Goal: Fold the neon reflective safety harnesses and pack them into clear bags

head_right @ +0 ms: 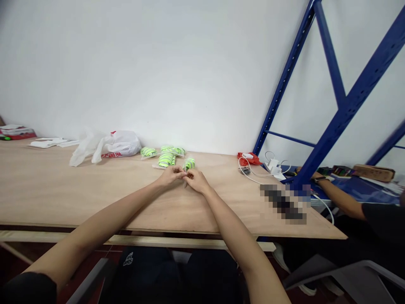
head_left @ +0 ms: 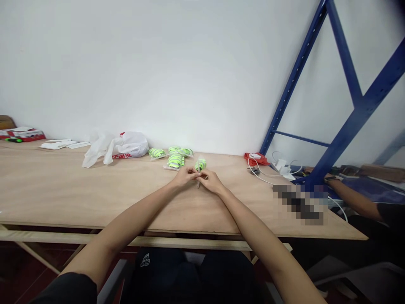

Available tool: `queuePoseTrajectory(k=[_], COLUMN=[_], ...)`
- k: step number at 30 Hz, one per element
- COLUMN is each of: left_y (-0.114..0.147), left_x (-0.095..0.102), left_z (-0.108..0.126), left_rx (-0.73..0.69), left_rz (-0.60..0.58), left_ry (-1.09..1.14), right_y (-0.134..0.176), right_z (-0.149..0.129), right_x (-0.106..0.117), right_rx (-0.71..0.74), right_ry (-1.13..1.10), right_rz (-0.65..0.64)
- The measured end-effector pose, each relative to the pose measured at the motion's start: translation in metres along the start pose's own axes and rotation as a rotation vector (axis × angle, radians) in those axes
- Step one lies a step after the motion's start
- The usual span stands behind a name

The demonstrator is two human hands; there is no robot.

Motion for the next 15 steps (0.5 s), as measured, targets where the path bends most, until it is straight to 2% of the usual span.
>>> queuePoseTrajectory(k=[7,15], left_y=[0.001,0.007], left_x=[0.008,-0.002], left_z=[0.005,0.018], left_rx=[-0.069,-0.135], left_rz=[-0.023,-0.064], left_ry=[-0.123,-0.318], right_y=[-0.001,0.002], right_z=[0.0,-0.008], right_x=[0.0,0.002], right_rx=[0.043,0.068], right_ry=[-0.001,0.11], right_rz=[-0.021,-0.034])
Point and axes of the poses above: each hand's wrist, its own y-axis away from the middle knuckle, its own x-axis out of the back of the hand, z = x × y, the point moved 2 cm from there along -y, towards the middle knuckle, and after that the axes turned 14 degrees about y, right-handed, at the moved point
